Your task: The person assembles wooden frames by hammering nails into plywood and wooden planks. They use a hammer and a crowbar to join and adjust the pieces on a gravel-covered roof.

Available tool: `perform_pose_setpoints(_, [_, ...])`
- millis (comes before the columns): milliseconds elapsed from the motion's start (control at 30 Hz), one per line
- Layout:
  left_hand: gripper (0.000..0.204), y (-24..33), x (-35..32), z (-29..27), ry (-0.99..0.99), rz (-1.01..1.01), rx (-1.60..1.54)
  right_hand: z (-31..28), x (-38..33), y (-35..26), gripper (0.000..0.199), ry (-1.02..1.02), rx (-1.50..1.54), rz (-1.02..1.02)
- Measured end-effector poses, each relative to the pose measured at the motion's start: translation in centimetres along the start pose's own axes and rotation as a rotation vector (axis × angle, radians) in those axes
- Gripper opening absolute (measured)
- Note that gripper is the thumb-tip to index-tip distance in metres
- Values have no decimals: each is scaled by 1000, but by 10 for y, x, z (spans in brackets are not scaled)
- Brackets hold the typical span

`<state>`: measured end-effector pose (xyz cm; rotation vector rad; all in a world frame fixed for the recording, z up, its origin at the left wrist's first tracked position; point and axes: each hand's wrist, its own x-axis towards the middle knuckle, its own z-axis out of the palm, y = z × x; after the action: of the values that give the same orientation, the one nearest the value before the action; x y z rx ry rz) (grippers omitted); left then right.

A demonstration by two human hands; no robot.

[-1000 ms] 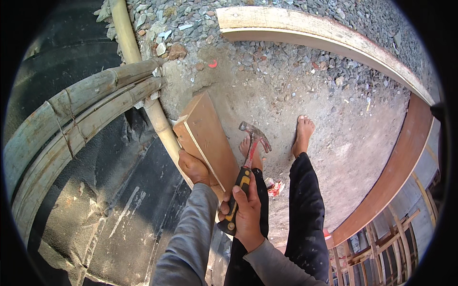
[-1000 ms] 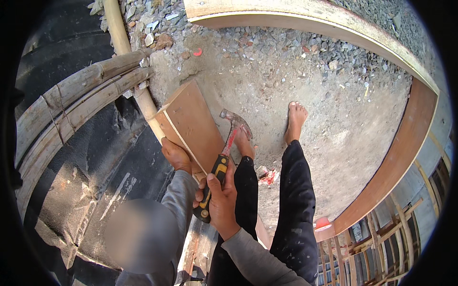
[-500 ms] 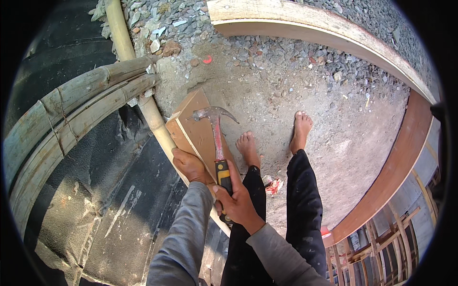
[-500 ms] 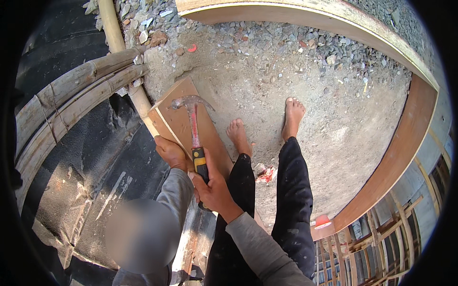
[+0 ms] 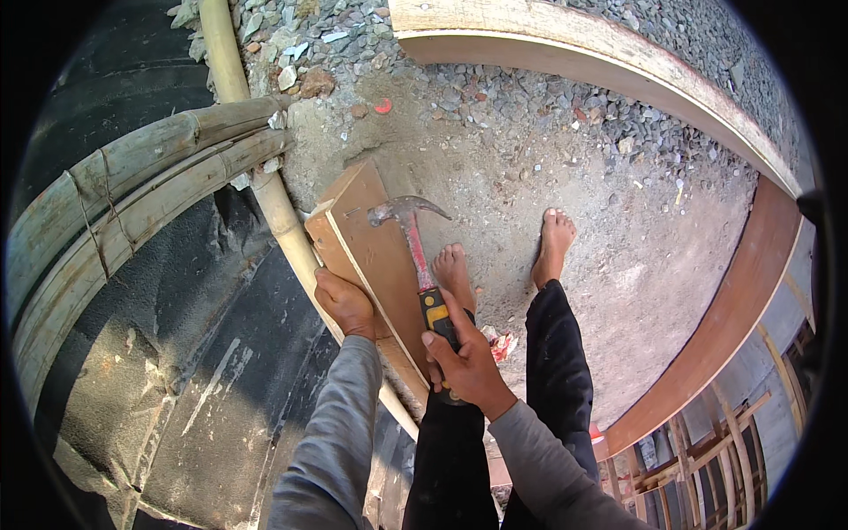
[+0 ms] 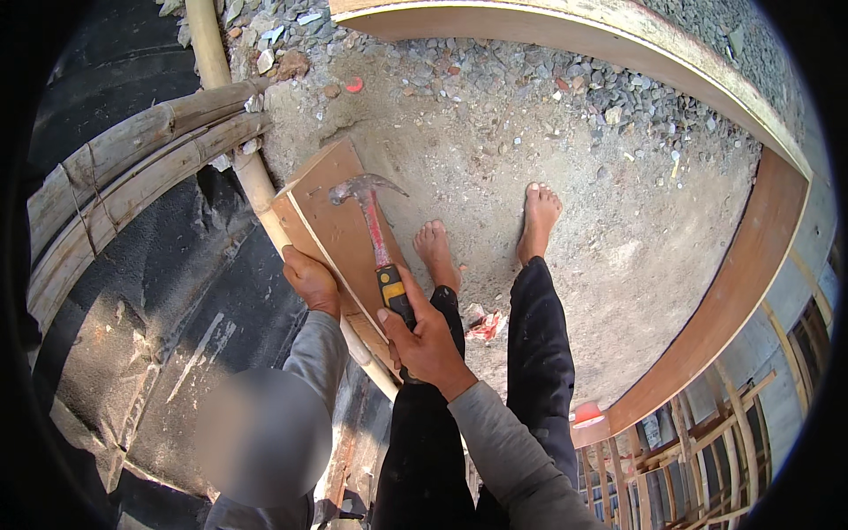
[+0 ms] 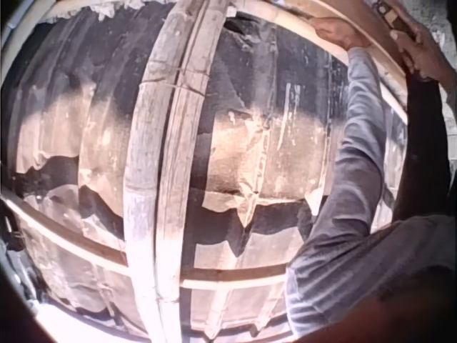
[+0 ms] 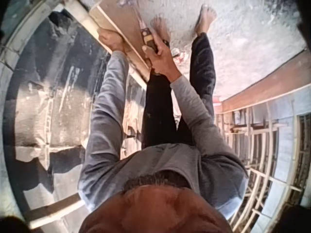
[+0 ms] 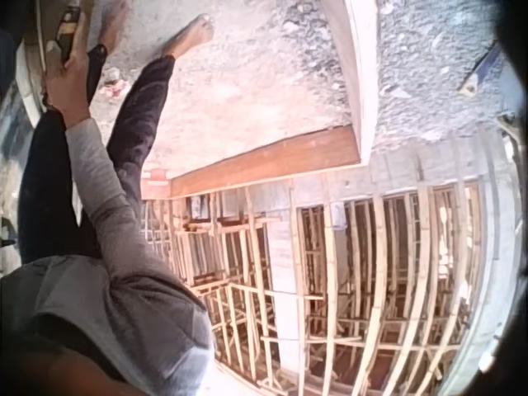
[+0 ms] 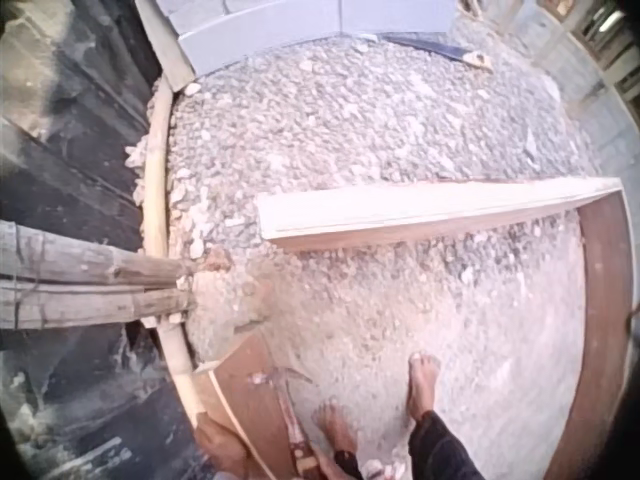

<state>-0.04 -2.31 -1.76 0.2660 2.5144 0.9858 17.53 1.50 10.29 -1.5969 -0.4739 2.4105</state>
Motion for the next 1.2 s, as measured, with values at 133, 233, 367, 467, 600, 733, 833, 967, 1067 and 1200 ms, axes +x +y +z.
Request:
perform_pose_setpoints(133, [49, 0, 0, 0, 15, -38, -47, -2, 3, -2, 47, 581, 472, -370])
perform_pose_setpoints(233, [49, 1, -2, 1, 15, -52, 14, 0, 6, -3, 45, 457, 410, -238])
perform_pose_setpoints(367, [50, 2, -2, 0, 67, -4, 47, -2, 5, -9, 60, 4, 28, 5])
perform_pose_setpoints(467, [51, 2, -2, 1, 51, 41, 81, -7, 5, -14, 49, 273, 202, -182])
perform_pose_setpoints(600, [51, 5, -3, 3, 71, -6, 68, -1, 14, -16, 34, 605, 641, -459])
perform_pose_setpoints(733, [52, 8, -1, 5, 109, -97, -91, 10, 14, -2, 47, -200, 151, 138])
perform_pose_setpoints(833, [53, 7, 0, 4, 103, -29, 46, 3, 12, -4, 46, 115, 242, 21])
perform_pose_setpoints(967, [51, 4, -3, 3, 92, 3, 70, -1, 13, -7, 16, 655, 695, -372])
perform_pose_setpoints(1067, [52, 5, -4, 5, 87, -34, 66, 10, 14, -7, 26, 651, 637, -307])
perform_pose_setpoints(1200, [52, 7, -2, 5, 81, -37, 58, 2, 6, -12, 49, 68, -6, -50])
